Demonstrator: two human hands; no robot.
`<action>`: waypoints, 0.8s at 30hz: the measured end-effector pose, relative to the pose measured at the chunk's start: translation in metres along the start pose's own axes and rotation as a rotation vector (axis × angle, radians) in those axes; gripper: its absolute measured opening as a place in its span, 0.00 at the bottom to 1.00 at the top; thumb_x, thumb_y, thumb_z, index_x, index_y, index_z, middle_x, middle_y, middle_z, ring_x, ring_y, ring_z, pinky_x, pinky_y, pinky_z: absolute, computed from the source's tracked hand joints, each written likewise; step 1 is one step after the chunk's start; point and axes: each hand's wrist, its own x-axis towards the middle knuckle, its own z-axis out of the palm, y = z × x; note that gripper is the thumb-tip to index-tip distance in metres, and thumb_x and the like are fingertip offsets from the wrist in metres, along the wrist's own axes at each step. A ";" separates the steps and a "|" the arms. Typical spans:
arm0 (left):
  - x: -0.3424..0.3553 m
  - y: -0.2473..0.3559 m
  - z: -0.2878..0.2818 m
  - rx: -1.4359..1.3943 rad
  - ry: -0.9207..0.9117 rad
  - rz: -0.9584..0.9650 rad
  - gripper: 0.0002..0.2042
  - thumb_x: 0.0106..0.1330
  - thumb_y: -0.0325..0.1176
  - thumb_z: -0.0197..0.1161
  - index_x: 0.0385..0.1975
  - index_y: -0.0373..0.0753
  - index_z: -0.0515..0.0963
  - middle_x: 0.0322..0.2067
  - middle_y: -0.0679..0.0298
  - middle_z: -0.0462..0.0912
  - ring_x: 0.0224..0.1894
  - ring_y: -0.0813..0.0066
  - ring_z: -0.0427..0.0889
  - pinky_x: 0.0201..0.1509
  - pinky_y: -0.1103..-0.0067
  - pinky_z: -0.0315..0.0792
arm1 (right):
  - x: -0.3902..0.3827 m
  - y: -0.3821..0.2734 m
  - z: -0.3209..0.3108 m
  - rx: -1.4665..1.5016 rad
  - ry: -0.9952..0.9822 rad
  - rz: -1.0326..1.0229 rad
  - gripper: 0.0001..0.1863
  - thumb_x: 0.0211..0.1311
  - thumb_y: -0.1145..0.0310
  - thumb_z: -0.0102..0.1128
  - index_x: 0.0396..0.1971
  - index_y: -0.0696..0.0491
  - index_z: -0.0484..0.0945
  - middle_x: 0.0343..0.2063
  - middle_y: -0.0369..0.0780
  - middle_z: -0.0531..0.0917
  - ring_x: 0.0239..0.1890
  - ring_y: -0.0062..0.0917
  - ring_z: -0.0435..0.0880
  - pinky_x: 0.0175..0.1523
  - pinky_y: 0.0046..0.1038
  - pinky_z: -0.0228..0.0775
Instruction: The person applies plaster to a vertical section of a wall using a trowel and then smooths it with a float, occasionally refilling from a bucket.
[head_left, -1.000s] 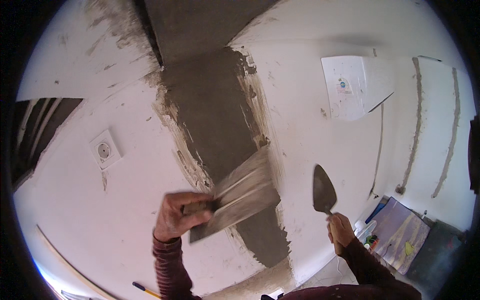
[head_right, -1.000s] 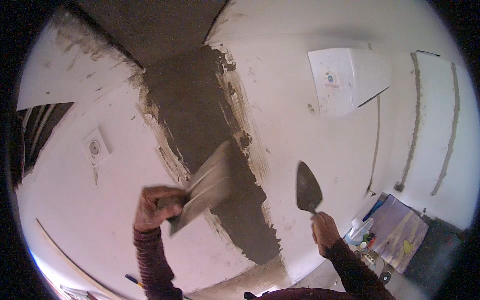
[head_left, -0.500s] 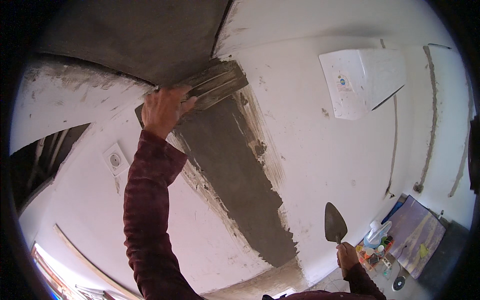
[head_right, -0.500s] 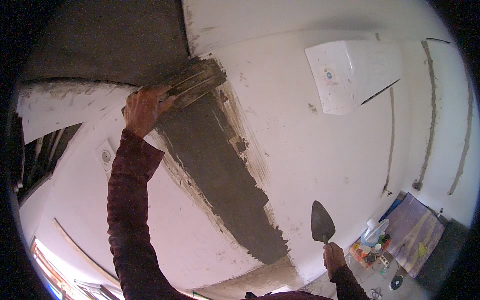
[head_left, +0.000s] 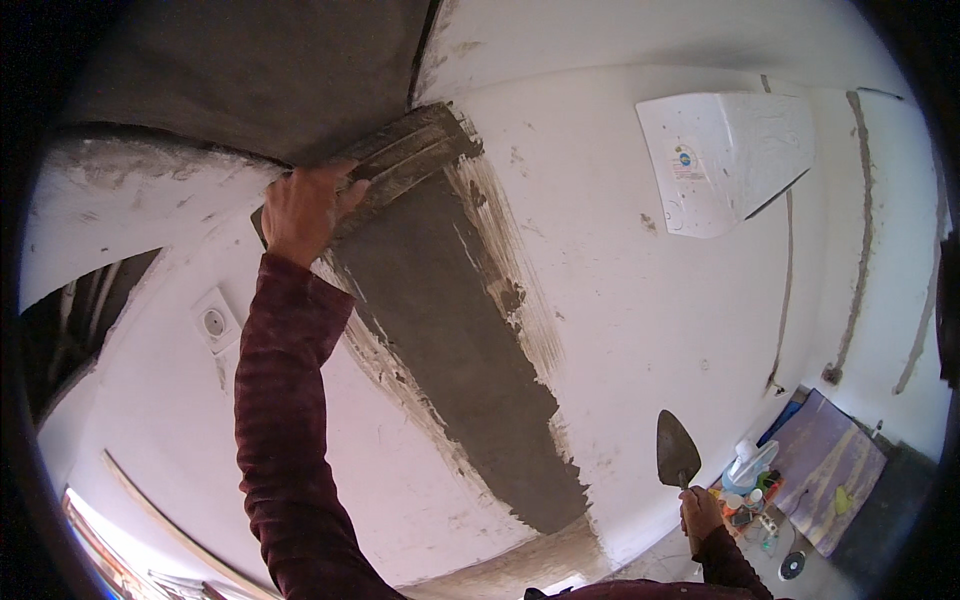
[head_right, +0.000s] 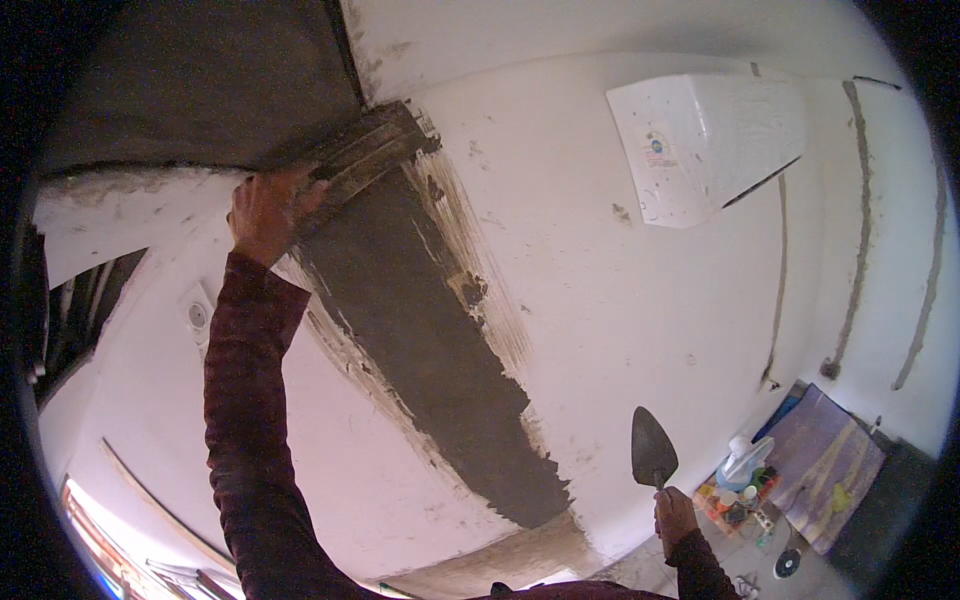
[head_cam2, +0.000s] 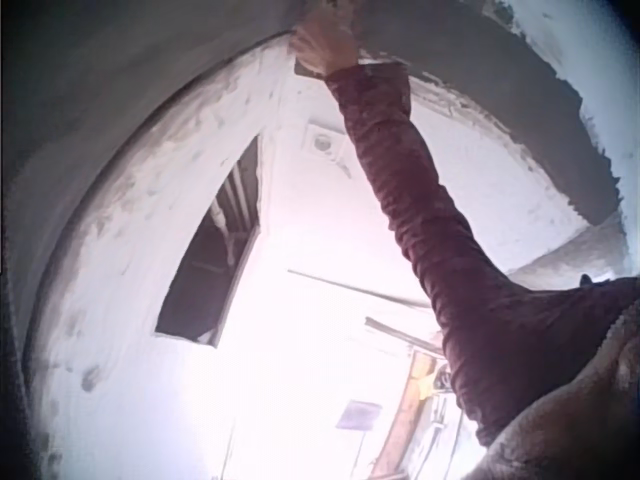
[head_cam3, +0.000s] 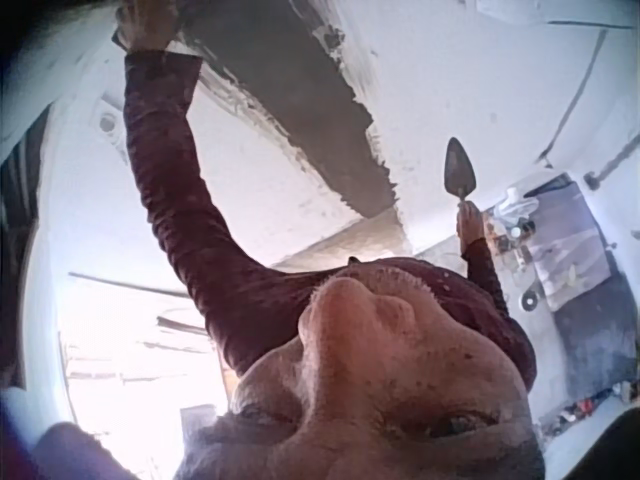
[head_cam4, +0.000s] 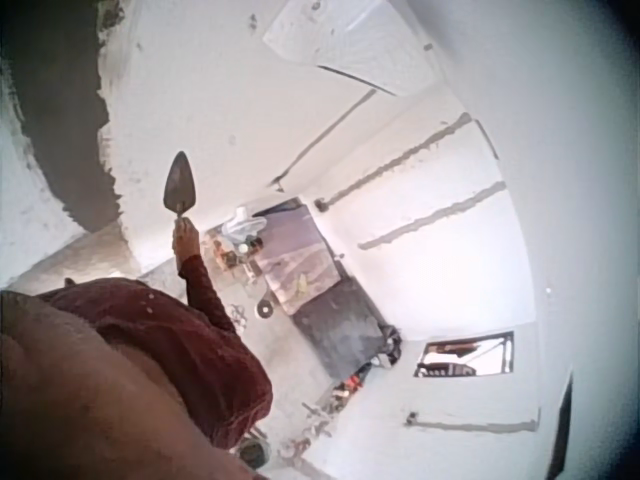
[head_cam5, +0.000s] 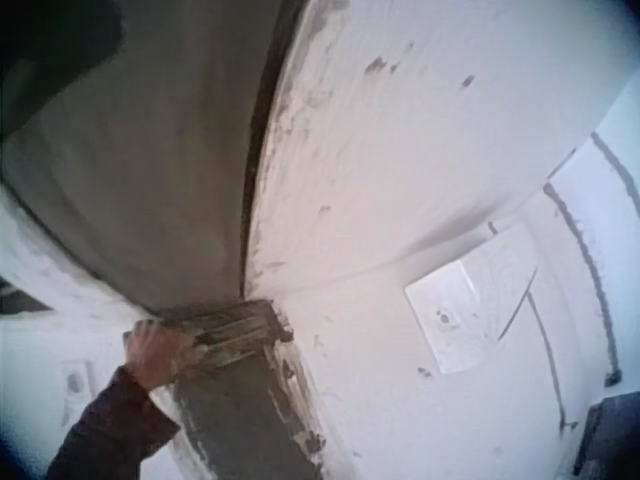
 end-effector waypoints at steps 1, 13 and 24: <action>0.001 -0.002 0.002 0.018 -0.015 -0.009 0.17 0.62 0.52 0.65 0.45 0.50 0.85 0.33 0.56 0.87 0.35 0.56 0.87 0.40 0.65 0.79 | 0.002 0.002 -0.001 0.020 0.003 0.016 0.16 0.68 0.60 0.47 0.33 0.59 0.74 0.13 0.35 0.70 0.09 0.21 0.69 0.14 0.26 0.61; 0.008 -0.021 0.012 -0.163 -0.096 -0.018 0.20 0.59 0.53 0.67 0.44 0.47 0.85 0.41 0.58 0.86 0.47 0.55 0.82 0.53 0.63 0.72 | 0.009 -0.006 0.023 0.122 -0.047 0.090 0.16 0.68 0.58 0.49 0.30 0.57 0.73 0.14 0.33 0.69 0.11 0.18 0.66 0.16 0.24 0.59; -0.098 0.043 -0.002 -0.141 -0.352 0.051 0.20 0.61 0.55 0.65 0.44 0.48 0.85 0.37 0.58 0.87 0.39 0.56 0.85 0.44 0.63 0.77 | -0.005 -0.026 0.031 0.151 -0.034 0.084 0.16 0.67 0.60 0.49 0.27 0.57 0.73 0.13 0.33 0.69 0.11 0.18 0.66 0.17 0.25 0.59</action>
